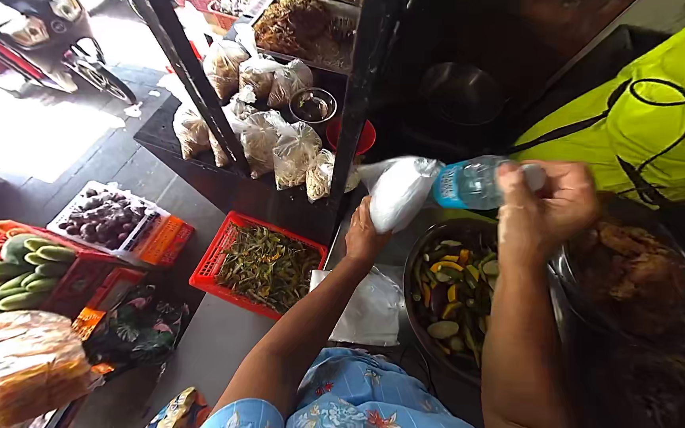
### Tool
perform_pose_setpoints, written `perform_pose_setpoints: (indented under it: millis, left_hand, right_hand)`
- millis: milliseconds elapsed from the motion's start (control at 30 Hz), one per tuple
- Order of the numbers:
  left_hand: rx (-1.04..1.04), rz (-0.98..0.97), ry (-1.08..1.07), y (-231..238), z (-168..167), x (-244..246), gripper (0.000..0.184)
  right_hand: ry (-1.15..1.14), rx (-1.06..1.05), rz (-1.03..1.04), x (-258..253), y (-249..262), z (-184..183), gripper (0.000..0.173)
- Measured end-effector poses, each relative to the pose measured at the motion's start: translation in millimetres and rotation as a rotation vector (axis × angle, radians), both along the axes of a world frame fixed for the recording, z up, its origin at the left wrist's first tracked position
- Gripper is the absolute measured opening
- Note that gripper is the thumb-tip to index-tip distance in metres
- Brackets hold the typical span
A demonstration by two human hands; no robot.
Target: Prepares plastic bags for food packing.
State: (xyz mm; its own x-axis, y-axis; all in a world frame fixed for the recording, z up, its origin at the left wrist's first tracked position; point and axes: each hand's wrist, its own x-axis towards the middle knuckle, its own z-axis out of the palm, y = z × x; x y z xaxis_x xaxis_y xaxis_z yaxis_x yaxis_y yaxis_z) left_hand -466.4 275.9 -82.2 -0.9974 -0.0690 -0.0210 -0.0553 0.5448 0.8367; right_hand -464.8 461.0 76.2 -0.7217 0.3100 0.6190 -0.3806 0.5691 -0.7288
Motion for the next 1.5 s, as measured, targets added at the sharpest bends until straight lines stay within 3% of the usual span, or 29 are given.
perform_pose_setpoints:
  millis: [200, 300, 400, 467, 533, 600, 633, 700, 767, 900, 967, 1033, 1100, 1200, 1367, 1433, 1500]
  left_hand:
    - [0.002, -0.055, -0.043, 18, 3, -49, 0.104]
    - [-0.021, -0.069, -0.022, 24, 2, -61, 0.107]
    - [-0.008, -0.144, 0.096, 17, -6, -52, 0.115]
    - [0.080, -0.268, 0.217, -5, -7, -32, 0.113]
    - [0.087, -0.342, 0.253, -41, 6, 8, 0.090]
    - [-0.042, -0.267, 0.217, -86, 3, 55, 0.072]
    - [-0.114, -0.174, 0.116, -106, -6, 79, 0.074]
    - [-0.158, -0.087, -0.283, -136, -16, 115, 0.093]
    - [-0.081, -0.118, -0.512, -151, -27, 137, 0.073]
    - [0.139, -0.152, -0.247, -156, -29, 165, 0.032]
    - [0.294, -0.153, -0.189, -168, -24, 173, 0.034]
    - [0.549, -0.140, -0.230, -188, -17, 183, 0.048]
    - [0.771, -0.069, -0.243, -211, -12, 195, 0.048]
    - [0.833, 0.041, -0.211, -252, -20, 210, 0.040]
    - [0.934, 0.270, -0.240, -305, -43, 219, 0.045]
    - [0.973, 0.463, -0.280, -313, -52, 214, 0.036]
    - [1.034, 0.596, -0.299, -319, -61, 210, 0.027]
  right_hand:
    - [0.150, -0.036, -0.111, 53, 30, 56, 0.028]
    - [0.125, -0.169, -0.184, 74, 27, 67, 0.020]
    - [0.075, -0.134, -0.123, 87, 19, 66, 0.019]
    - [0.068, -0.050, -0.018, 88, 10, 62, 0.020]
    - [0.074, -0.018, 0.082, 87, -4, 54, 0.018]
    - [0.068, -0.012, 0.129, 86, -23, 44, 0.017]
    - [0.048, -0.007, 0.140, 86, -33, 40, 0.017]
    - [-0.001, 0.015, 0.145, 84, -53, 30, 0.018]
    - [-0.058, 0.046, 0.151, 82, -71, 19, 0.019]
    - [-0.161, 0.102, 0.143, 83, -98, 1, 0.020]
    - [-0.188, 0.114, 0.150, 82, -108, -4, 0.021]
    - [-0.215, 0.125, 0.144, 82, -116, -8, 0.023]
    - [-0.263, 0.138, 0.118, 83, -123, -14, 0.025]
    - [-0.333, 0.185, 0.080, 88, -128, -23, 0.027]
    - [-0.433, 0.311, 0.050, 100, -123, -19, 0.033]
    - [-0.486, 0.360, 0.065, 106, -121, -12, 0.044]
    - [-0.513, 0.350, 0.086, 113, -122, -7, 0.065]
